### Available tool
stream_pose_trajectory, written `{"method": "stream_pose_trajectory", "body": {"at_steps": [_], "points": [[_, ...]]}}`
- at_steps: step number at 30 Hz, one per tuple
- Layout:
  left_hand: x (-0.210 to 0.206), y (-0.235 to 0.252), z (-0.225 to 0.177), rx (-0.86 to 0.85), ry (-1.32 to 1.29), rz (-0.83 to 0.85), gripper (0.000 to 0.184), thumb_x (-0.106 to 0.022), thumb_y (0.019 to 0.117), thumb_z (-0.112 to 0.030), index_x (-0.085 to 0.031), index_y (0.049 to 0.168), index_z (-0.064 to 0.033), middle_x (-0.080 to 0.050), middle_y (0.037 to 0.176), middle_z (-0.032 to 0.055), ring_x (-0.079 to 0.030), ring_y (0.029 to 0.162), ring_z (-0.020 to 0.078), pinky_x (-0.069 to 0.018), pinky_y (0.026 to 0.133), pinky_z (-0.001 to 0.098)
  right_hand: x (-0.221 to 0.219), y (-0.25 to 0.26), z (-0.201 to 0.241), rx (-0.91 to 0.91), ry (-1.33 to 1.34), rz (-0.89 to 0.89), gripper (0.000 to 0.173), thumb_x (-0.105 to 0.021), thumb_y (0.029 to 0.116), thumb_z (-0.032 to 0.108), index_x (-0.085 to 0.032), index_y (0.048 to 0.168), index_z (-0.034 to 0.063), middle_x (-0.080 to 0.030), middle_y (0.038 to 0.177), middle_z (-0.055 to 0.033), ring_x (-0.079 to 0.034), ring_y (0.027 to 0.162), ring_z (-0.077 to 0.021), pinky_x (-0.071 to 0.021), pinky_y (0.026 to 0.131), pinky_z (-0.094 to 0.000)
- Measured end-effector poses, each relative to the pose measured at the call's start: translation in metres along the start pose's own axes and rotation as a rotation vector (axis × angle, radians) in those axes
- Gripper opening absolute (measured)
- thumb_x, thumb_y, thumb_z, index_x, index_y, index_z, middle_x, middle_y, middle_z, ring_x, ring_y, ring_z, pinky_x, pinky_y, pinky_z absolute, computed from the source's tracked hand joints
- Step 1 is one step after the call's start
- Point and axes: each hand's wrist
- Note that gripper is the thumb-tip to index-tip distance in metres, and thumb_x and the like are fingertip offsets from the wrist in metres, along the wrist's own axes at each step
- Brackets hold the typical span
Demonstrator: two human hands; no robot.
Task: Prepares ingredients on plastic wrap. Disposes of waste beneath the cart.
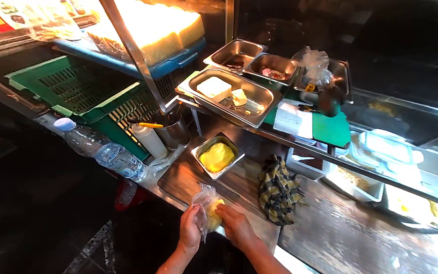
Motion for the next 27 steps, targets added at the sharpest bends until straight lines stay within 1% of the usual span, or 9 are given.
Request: {"method": "stream_pose_trajectory", "body": {"at_steps": [2,4,8,11,14,17,20,25,27], "points": [[0.004,0.002,-0.003,-0.012,-0.004,-0.066,0.037,-0.029,0.1031,-0.016,-0.062,0.097,0.0001,-0.074,0.111,0.0153,-0.071,0.091,0.0179,-0.0573,0.076,0.0308,-0.009,0.007,0.002,0.156,-0.150,0.032,0.030,-0.060,0.0908,-0.007,-0.074,0.113,0.0062,-0.073,0.124,-0.0122,-0.069,0.120,-0.0236,-0.0580,0.101,-0.0373],[0.005,0.004,-0.008,-0.057,0.000,-0.093,0.036,-0.029,0.1022,-0.015,-0.060,0.091,-0.0010,-0.074,0.112,0.0157,-0.071,0.098,0.0202,-0.0573,0.082,0.0325,-0.018,0.013,0.002,0.186,-0.237,0.063,0.027,-0.060,0.0904,-0.007,-0.075,0.108,0.0072,-0.074,0.119,-0.0097,-0.070,0.118,-0.0225,-0.0582,0.100,-0.0360],[0.009,0.005,-0.020,-0.146,-0.004,-0.109,0.037,-0.029,0.1020,-0.014,-0.061,0.095,0.0045,-0.072,0.120,0.0231,-0.069,0.115,0.0313,-0.0552,0.098,0.0421,-0.034,0.025,0.004,0.088,-0.333,0.197,0.021,-0.055,0.0951,-0.001,-0.074,0.101,0.0073,-0.074,0.115,-0.0099,-0.071,0.114,-0.0226,-0.0618,0.090,-0.0376],[0.013,0.002,-0.024,-0.153,0.020,-0.068,0.039,-0.028,0.1026,-0.015,-0.061,0.101,0.0060,-0.069,0.125,0.0240,-0.067,0.117,0.0320,-0.0550,0.099,0.0431,-0.035,0.032,0.009,-0.039,-0.310,0.379,0.028,-0.052,0.0961,0.000,-0.072,0.114,0.0066,-0.069,0.127,-0.0126,-0.066,0.123,-0.0261,-0.0597,0.094,-0.0418],[0.014,-0.002,-0.024,-0.138,0.061,-0.020,0.040,-0.029,0.1032,-0.017,-0.063,0.103,0.0044,-0.069,0.128,0.0208,-0.066,0.120,0.0265,-0.0535,0.098,0.0369,-0.012,0.039,0.008,-0.105,-0.111,0.613,0.055,-0.055,0.0895,-0.006,-0.060,0.142,0.0101,-0.054,0.150,-0.0139,-0.046,0.145,-0.0284,-0.0449,0.115,-0.0455],[0.012,-0.001,-0.021,-0.134,0.063,0.008,0.039,-0.030,0.1024,-0.016,-0.063,0.104,0.0041,-0.069,0.128,0.0213,-0.064,0.123,0.0267,-0.0519,0.100,0.0376,0.005,0.030,0.000,0.041,-0.174,0.699,0.080,-0.067,0.0812,-0.009,-0.046,0.154,0.0171,-0.044,0.160,-0.0091,-0.032,0.153,-0.0268,-0.0287,0.125,-0.0502],[0.007,0.001,-0.020,-0.118,0.035,-0.004,0.040,-0.028,0.1026,-0.016,-0.062,0.107,0.0054,-0.068,0.128,0.0219,-0.065,0.120,0.0292,-0.0538,0.099,0.0412,0.007,0.026,-0.003,0.109,-0.315,0.693,0.070,-0.065,0.0896,-0.002,-0.045,0.153,0.0191,-0.047,0.159,-0.0015,-0.035,0.152,-0.0230,-0.0099,0.122,-0.0724],[0.006,0.006,-0.029,-0.054,-0.044,-0.026,0.043,-0.024,0.1051,-0.017,-0.058,0.113,0.0072,-0.066,0.132,0.0251,-0.065,0.122,0.0344,-0.0554,0.099,0.0461,0.004,0.038,-0.010,0.067,-0.191,0.668,0.045,-0.054,0.0972,0.001,-0.056,0.141,0.0108,-0.060,0.145,-0.0099,-0.051,0.142,-0.0233,-0.0263,0.126,-0.0483],[0.007,0.007,-0.033,-0.040,-0.041,-0.037,0.043,-0.024,0.1052,-0.018,-0.058,0.113,0.0060,-0.066,0.132,0.0243,-0.065,0.123,0.0323,-0.0548,0.098,0.0434,0.008,0.049,-0.010,0.001,-0.102,0.684,0.036,-0.052,0.0986,0.006,-0.061,0.133,0.0108,-0.069,0.126,-0.0130,-0.063,0.125,-0.0281,-0.0442,0.114,-0.0459]]}}
Point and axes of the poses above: each hand's wrist, its own y-axis towards the middle knuckle, its own x-axis out of the back of the hand, z = x × y
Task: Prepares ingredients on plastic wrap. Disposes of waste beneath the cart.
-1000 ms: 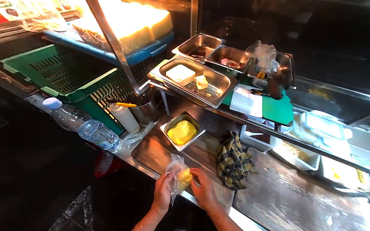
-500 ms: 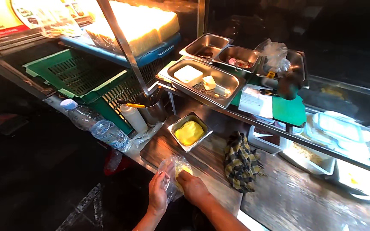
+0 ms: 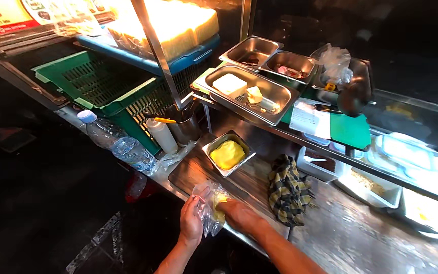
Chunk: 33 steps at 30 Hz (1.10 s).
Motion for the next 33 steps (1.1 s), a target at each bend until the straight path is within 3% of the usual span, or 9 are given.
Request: {"method": "stream_pose_trajectory", "body": {"at_steps": [3,7,11,14,17,20,22,27,33], "points": [[0.008,0.000,0.000,-0.047,-0.006,-0.013,0.043,-0.025,0.1055,-0.020,-0.055,0.121,0.0059,-0.066,0.132,0.0243,-0.065,0.121,0.0323,-0.0560,0.097,0.0433,0.016,0.015,-0.001,-0.062,0.060,0.113,0.030,-0.053,0.1018,0.013,-0.060,0.130,0.0110,-0.071,0.107,-0.0189,-0.070,0.103,-0.0382,-0.0539,0.093,-0.0590],[0.034,-0.030,0.023,-0.030,0.035,-0.167,0.063,-0.031,0.1062,-0.046,-0.025,0.158,-0.0095,-0.051,0.149,0.0174,-0.060,0.126,0.0292,-0.0568,0.095,0.0464,0.018,0.030,0.007,-0.123,0.098,0.093,0.029,-0.054,0.1024,0.016,-0.063,0.129,0.0101,-0.073,0.110,-0.0174,-0.070,0.105,-0.0368,-0.0526,0.095,-0.0601],[0.053,-0.089,0.058,0.217,0.027,-0.052,0.089,-0.048,0.1001,-0.057,-0.002,0.162,-0.0144,-0.037,0.160,0.0195,-0.057,0.131,0.0353,-0.0559,0.095,0.0537,0.009,0.039,0.026,-0.273,0.086,0.023,0.032,-0.051,0.1021,0.018,-0.063,0.131,0.0120,-0.072,0.112,-0.0169,-0.069,0.109,-0.0367,-0.0521,0.096,-0.0593],[0.024,-0.084,0.061,0.300,-0.003,-0.113,0.077,-0.061,0.0978,-0.031,-0.020,0.160,-0.0104,-0.057,0.142,0.0219,-0.063,0.123,0.0353,-0.0571,0.093,0.0535,0.002,0.038,0.041,-0.383,0.068,0.011,0.035,-0.050,0.1026,0.021,-0.059,0.136,0.0128,-0.072,0.114,-0.0169,-0.069,0.110,-0.0367,-0.0532,0.096,-0.0581],[-0.003,-0.036,0.055,0.292,0.059,-0.313,0.051,-0.069,0.0988,-0.018,-0.045,0.142,-0.0029,-0.068,0.105,0.0198,-0.071,0.086,0.0283,-0.0623,0.072,0.0444,-0.009,0.023,0.041,-0.340,0.135,-0.062,0.039,-0.059,0.1001,0.026,-0.059,0.136,0.0121,-0.070,0.120,-0.0149,-0.069,0.112,-0.0321,-0.0540,0.097,-0.0534],[0.000,-0.005,0.054,0.313,0.117,-0.390,0.037,-0.071,0.0975,-0.016,-0.058,0.126,0.0029,-0.070,0.097,0.0204,-0.071,0.072,0.0267,-0.0630,0.064,0.0424,-0.020,-0.002,0.020,-0.082,0.120,-0.152,0.046,-0.063,0.1013,0.029,-0.057,0.144,0.0139,-0.055,0.150,-0.0083,-0.054,0.138,-0.0194,-0.0457,0.115,-0.0403],[0.004,0.005,0.049,0.377,0.070,-0.381,0.031,-0.067,0.1006,-0.016,-0.058,0.122,0.0038,-0.071,0.094,0.0222,-0.073,0.070,0.0297,-0.0639,0.061,0.0435,-0.021,-0.011,0.001,0.112,-0.086,-0.248,0.038,-0.056,0.1047,0.025,-0.061,0.142,0.0191,-0.054,0.152,-0.0082,-0.045,0.146,-0.0228,-0.0367,0.122,-0.0418],[0.021,0.015,0.039,0.571,-0.022,-0.307,0.031,-0.059,0.1036,-0.017,-0.053,0.128,0.0008,-0.070,0.092,0.0222,-0.070,0.065,0.0291,-0.0611,0.057,0.0408,-0.006,0.014,-0.016,0.225,-0.255,-0.198,0.035,-0.049,0.1067,0.015,-0.064,0.138,0.0203,-0.068,0.133,-0.0063,-0.062,0.128,-0.0226,-0.0466,0.114,-0.0405],[0.037,-0.008,0.052,0.336,-0.128,-0.175,0.056,-0.060,0.1008,-0.024,-0.035,0.148,-0.0071,-0.062,0.118,0.0179,-0.068,0.093,0.0297,-0.0600,0.071,0.0451,0.041,0.084,0.009,-0.211,0.026,0.288,0.033,-0.054,0.1023,0.021,-0.068,0.131,0.0147,-0.072,0.119,-0.0164,-0.066,0.116,-0.0361,-0.0483,0.100,-0.0640]]}}
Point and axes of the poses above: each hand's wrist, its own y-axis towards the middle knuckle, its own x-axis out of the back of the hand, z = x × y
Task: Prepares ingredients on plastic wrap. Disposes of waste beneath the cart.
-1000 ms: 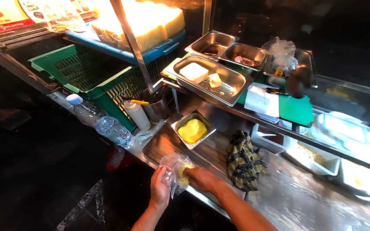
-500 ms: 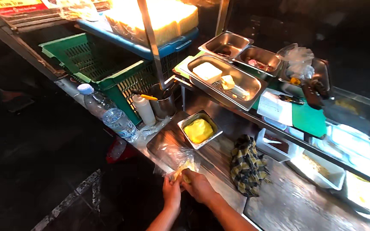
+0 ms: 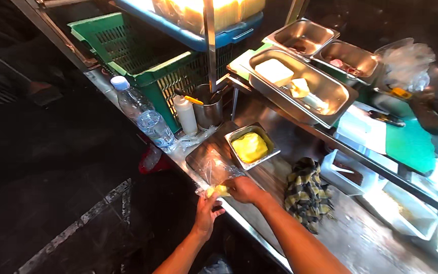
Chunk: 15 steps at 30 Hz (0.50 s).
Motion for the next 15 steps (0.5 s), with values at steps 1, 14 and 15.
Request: {"method": "stream_pose_trajectory", "body": {"at_steps": [1,14,15], "points": [[-0.003,-0.003,0.005,-0.030,-0.001,-0.011,0.068,-0.068,0.0946,-0.019,-0.032,0.151,-0.0069,-0.060,0.119,0.0184,-0.067,0.095,0.0298,-0.0599,0.071,0.0446,0.004,0.008,0.003,-0.032,0.027,0.026,0.032,-0.057,0.1009,0.020,-0.069,0.129,0.0136,-0.072,0.118,-0.0170,-0.067,0.114,-0.0367,-0.0489,0.098,-0.0652],[-0.018,-0.010,-0.008,-0.044,-0.243,-0.363,0.023,-0.061,0.0951,0.001,-0.057,0.117,0.0092,-0.070,0.103,0.0250,-0.072,0.087,0.0324,-0.0633,0.072,0.0459,-0.059,-0.035,0.026,0.142,-0.251,-0.258,0.052,-0.056,0.0966,0.032,-0.056,0.148,0.0259,-0.048,0.158,0.0004,-0.040,0.147,-0.0204,-0.0321,0.118,-0.0548],[-0.012,-0.018,-0.012,-0.034,-0.274,-0.316,0.024,-0.057,0.0957,0.001,-0.055,0.119,0.0095,-0.070,0.107,0.0260,-0.073,0.089,0.0335,-0.0629,0.074,0.0468,-0.067,-0.045,0.028,0.194,-0.284,-0.234,0.056,-0.056,0.0979,0.034,-0.050,0.153,0.0251,-0.045,0.160,0.0018,-0.036,0.150,-0.0192,-0.0283,0.120,-0.0565]]}}
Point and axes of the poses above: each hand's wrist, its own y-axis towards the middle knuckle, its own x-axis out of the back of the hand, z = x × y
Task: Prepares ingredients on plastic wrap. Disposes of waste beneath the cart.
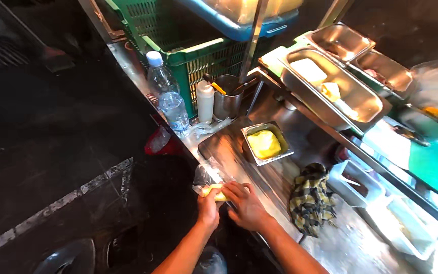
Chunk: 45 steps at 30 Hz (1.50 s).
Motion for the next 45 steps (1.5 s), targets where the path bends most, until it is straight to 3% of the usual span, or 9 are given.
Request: {"method": "stream_pose_trajectory", "body": {"at_steps": [4,10,14,18,20,23,30,36,45], "points": [[0.032,-0.038,-0.020,-0.002,-0.031,0.240,0.037,-0.050,0.0926,0.003,-0.050,0.129,0.0088,-0.065,0.128,0.0278,-0.072,0.101,0.0363,-0.0621,0.081,0.0475,-0.004,-0.028,0.025,0.199,-0.067,-0.317,0.032,-0.058,0.0973,0.026,-0.070,0.126,0.0213,-0.072,0.125,0.0043,-0.062,0.124,-0.0180,-0.0466,0.101,-0.0528],[0.083,-0.112,-0.023,-0.194,-0.153,0.521,0.098,-0.081,0.0771,-0.016,-0.023,0.156,-0.0069,-0.056,0.142,0.0298,-0.065,0.117,0.0457,-0.0573,0.095,0.0556,0.017,-0.073,0.084,0.054,0.512,-0.130,0.028,-0.061,0.0924,0.022,-0.079,0.113,0.0161,-0.076,0.105,-0.0021,-0.064,0.105,-0.0197,-0.0415,0.101,-0.0522],[0.114,-0.158,-0.019,-0.280,-0.079,0.586,0.059,-0.088,0.0771,-0.016,-0.062,0.126,0.0036,-0.067,0.122,0.0281,-0.071,0.104,0.0374,-0.0615,0.085,0.0506,0.004,-0.108,0.116,-0.151,0.859,-0.190,0.021,-0.062,0.0913,0.019,-0.078,0.104,0.0145,-0.075,0.097,0.0019,-0.070,0.090,-0.0082,-0.0579,0.083,-0.0362],[0.137,-0.199,-0.025,-0.247,-0.180,0.386,0.028,-0.072,0.0859,-0.006,-0.061,0.110,0.0033,-0.071,0.105,0.0274,-0.074,0.089,0.0359,-0.0633,0.075,0.0496,-0.028,-0.161,0.157,-0.108,0.970,-0.602,0.058,-0.073,0.0919,0.034,-0.059,0.140,0.0050,-0.068,0.128,-0.0065,-0.065,0.110,-0.0169,-0.0573,0.089,-0.0351],[0.149,-0.215,-0.032,-0.186,-0.260,0.398,0.023,-0.066,0.0895,-0.007,-0.060,0.111,-0.0009,-0.071,0.108,0.0255,-0.074,0.090,0.0348,-0.0631,0.075,0.0485,-0.040,-0.184,0.172,-0.111,1.182,-0.523,0.088,-0.075,0.0886,0.048,-0.039,0.155,0.0032,-0.057,0.143,-0.0109,-0.063,0.118,-0.0208,-0.0605,0.085,-0.0357],[0.174,-0.232,-0.031,-0.135,-0.263,0.524,0.027,-0.076,0.0849,-0.006,-0.067,0.110,-0.0008,-0.071,0.110,0.0249,-0.074,0.093,0.0342,-0.0632,0.077,0.0496,-0.056,-0.202,0.202,-0.112,1.459,-0.332,0.075,-0.073,0.0934,0.039,-0.043,0.153,0.0027,-0.065,0.134,-0.0148,-0.070,0.105,-0.0251,-0.0622,0.076,-0.0406],[0.218,-0.229,-0.065,-0.613,0.124,0.547,0.041,-0.069,0.0883,-0.001,-0.057,0.127,0.0049,-0.071,0.108,0.0143,-0.071,0.099,0.0242,-0.0608,0.089,0.0402,-0.052,-0.158,0.274,-0.297,1.571,-0.539,0.016,-0.068,0.0913,0.002,-0.072,0.104,-0.0065,-0.072,0.086,-0.0148,-0.067,0.069,-0.0159,-0.0586,0.064,-0.0307],[0.286,-0.185,-0.123,-1.291,0.648,0.486,0.027,-0.053,0.1037,-0.014,-0.070,0.124,-0.0163,-0.060,0.137,0.0120,-0.061,0.125,0.0201,-0.0566,0.103,0.0364,-0.065,-0.090,0.361,-0.308,1.280,-0.651,0.014,-0.067,0.0889,-0.006,-0.073,0.102,-0.0055,-0.073,0.080,-0.0117,-0.067,0.063,-0.0149,-0.0599,0.061,-0.0298],[0.369,-0.136,-0.208,-1.158,1.019,0.480,0.075,-0.080,0.0825,-0.037,-0.053,0.148,-0.0098,-0.051,0.151,0.0154,-0.055,0.136,0.0227,-0.0530,0.107,0.0415,-0.102,0.001,0.436,-0.127,1.058,-0.466,0.028,-0.060,0.0960,-0.001,-0.069,0.122,-0.0054,-0.072,0.114,-0.0130,-0.071,0.099,-0.0143,-0.0604,0.090,-0.0324]]}}
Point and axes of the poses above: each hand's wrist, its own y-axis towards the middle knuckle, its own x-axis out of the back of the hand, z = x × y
